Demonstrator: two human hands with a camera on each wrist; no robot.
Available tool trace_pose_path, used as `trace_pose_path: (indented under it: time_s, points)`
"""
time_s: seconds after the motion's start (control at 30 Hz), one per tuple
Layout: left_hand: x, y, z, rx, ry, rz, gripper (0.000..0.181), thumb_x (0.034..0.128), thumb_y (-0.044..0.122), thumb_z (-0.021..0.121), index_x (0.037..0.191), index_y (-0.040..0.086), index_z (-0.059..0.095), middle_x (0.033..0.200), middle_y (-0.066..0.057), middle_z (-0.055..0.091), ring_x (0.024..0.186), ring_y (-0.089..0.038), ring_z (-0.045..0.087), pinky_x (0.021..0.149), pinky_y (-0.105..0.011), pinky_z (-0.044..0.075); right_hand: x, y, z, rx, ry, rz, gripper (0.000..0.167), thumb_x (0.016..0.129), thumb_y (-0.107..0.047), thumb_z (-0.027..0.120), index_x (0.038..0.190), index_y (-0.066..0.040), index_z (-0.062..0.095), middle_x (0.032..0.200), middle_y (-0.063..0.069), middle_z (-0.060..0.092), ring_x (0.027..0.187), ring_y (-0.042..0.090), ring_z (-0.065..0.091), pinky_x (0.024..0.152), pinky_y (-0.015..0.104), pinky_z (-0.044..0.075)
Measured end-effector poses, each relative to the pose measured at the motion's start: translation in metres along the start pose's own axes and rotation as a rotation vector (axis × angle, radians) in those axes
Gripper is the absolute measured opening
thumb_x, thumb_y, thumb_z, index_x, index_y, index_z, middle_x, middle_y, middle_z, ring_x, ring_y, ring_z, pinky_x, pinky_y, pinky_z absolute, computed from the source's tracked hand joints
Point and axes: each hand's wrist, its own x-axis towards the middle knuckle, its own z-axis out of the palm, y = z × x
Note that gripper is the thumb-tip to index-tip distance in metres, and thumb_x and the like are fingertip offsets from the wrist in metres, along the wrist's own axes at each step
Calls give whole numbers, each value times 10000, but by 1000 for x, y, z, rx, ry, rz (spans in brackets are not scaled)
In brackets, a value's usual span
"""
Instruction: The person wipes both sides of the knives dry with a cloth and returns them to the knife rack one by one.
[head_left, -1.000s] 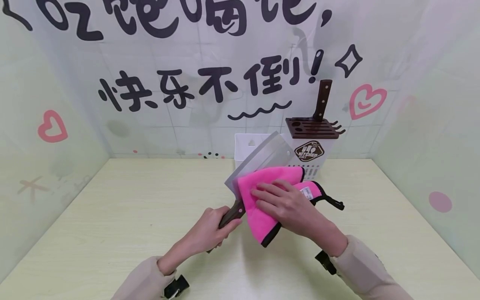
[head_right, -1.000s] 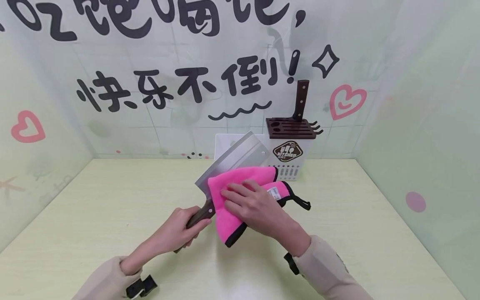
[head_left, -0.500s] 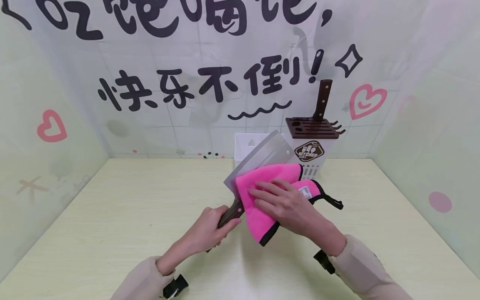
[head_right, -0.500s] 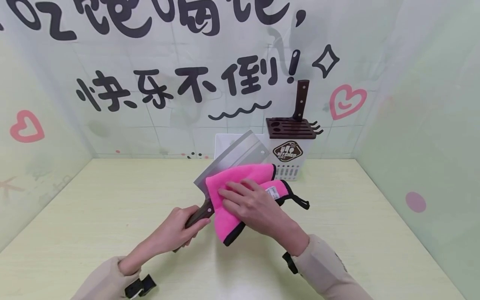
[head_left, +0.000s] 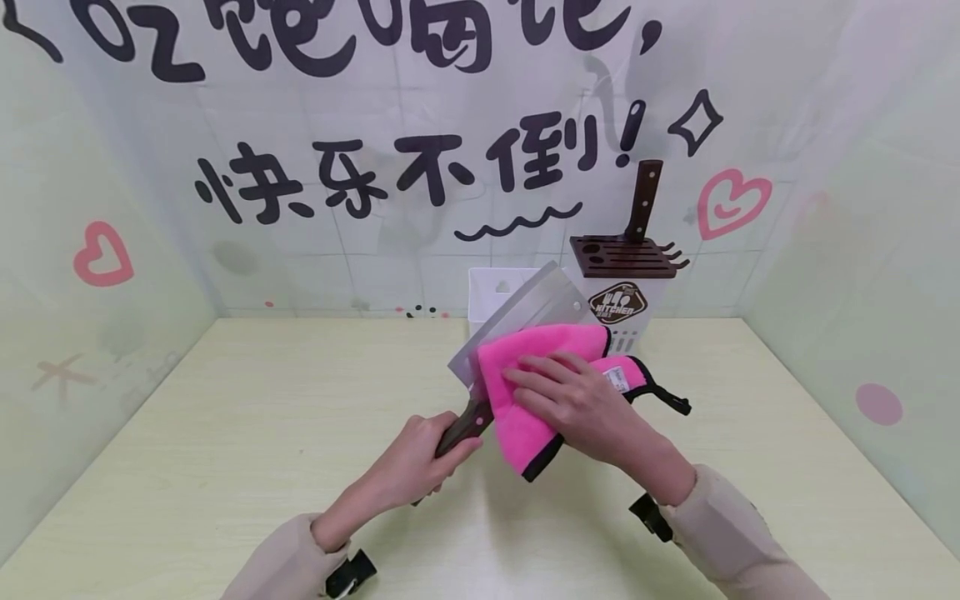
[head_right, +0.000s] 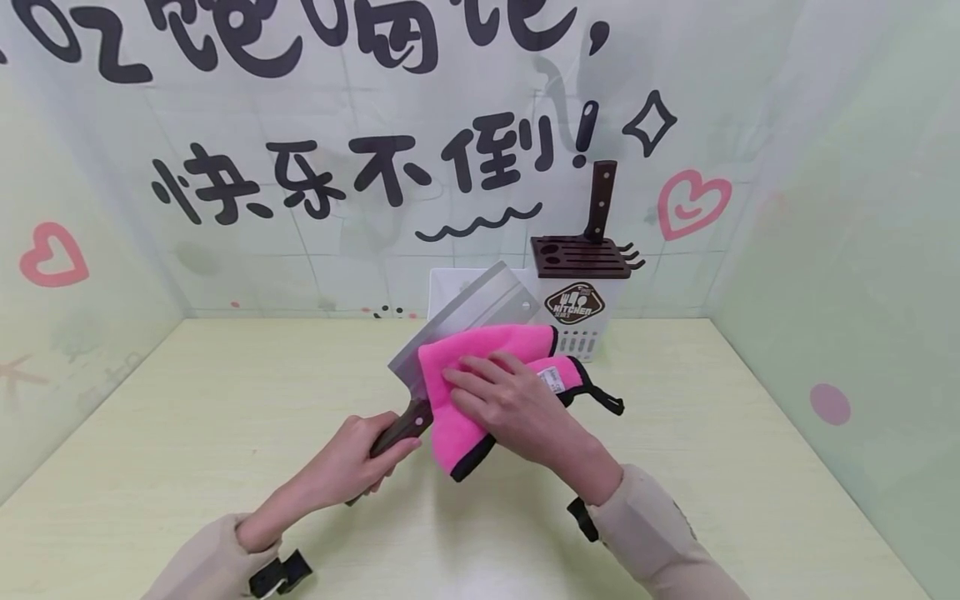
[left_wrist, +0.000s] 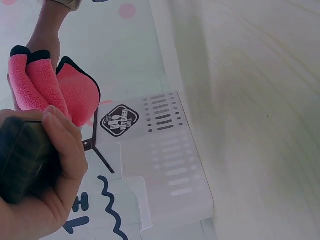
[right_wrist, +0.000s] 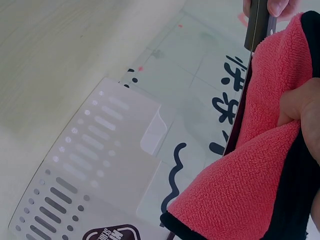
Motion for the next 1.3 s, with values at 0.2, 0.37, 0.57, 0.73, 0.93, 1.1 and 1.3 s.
trace_pose_path:
  time_s: [0.2, 0.37, 0.57, 0.73, 0.93, 1.1, 1.3]
  points:
    - [0, 0, 0, 2, -1, -4, 310, 904, 317, 506, 797, 26, 502, 519, 36, 453, 364, -42, 443, 324, -216, 377, -1, 3, 0, 11, 11, 8, 413, 632, -105, 799, 1013, -88, 640, 1093, 43, 623, 1014, 219, 571, 862, 361, 457]
    - [-1, 1, 0, 7, 1, 4, 310, 903, 316, 509, 797, 25, 503, 516, 40, 453, 362, -33, 440, 324, -217, 380, -1, 7, -1, 9, 26, 13, 390, 631, -79, 794, 992, -86, 646, 1085, 45, 627, 1008, 225, 570, 863, 363, 454]
    - [-2, 2, 0, 6, 5, 12, 303, 903, 305, 513, 807, 18, 510, 513, 40, 451, 362, -24, 438, 327, -218, 388, -2, 10, -2, 24, 10, 36, 423, 614, -102, 809, 1003, -89, 645, 1082, 50, 627, 1008, 234, 566, 874, 376, 448]
    - [-3, 2, -1, 8, 1, 8, 304, 902, 309, 513, 814, 17, 512, 519, 39, 450, 366, -26, 436, 331, -212, 387, -3, 13, -2, 26, 12, 51, 435, 607, -96, 812, 1006, -91, 640, 1078, 49, 627, 1004, 235, 563, 871, 379, 449]
    - [-4, 2, -2, 5, -2, 5, 316, 901, 321, 511, 809, 19, 512, 515, 39, 448, 366, -26, 435, 329, -208, 382, -4, 17, -2, 33, 27, 59, 417, 613, -69, 803, 996, -86, 640, 1070, 53, 630, 990, 236, 568, 860, 382, 452]
    - [-5, 1, -2, 8, 0, 4, 330, 898, 335, 512, 815, 15, 514, 514, 40, 447, 364, -22, 433, 328, -205, 378, -5, 21, -2, 37, 30, 69, 401, 616, -47, 795, 986, -78, 642, 1063, 58, 632, 983, 238, 570, 854, 383, 453]
    - [-7, 1, -2, 16, 5, 8, 326, 898, 331, 513, 815, 16, 510, 517, 38, 448, 365, -20, 436, 330, -206, 383, -7, 24, -3, 48, 22, 101, 417, 598, -64, 807, 976, -77, 631, 1066, 67, 627, 999, 249, 562, 850, 396, 448]
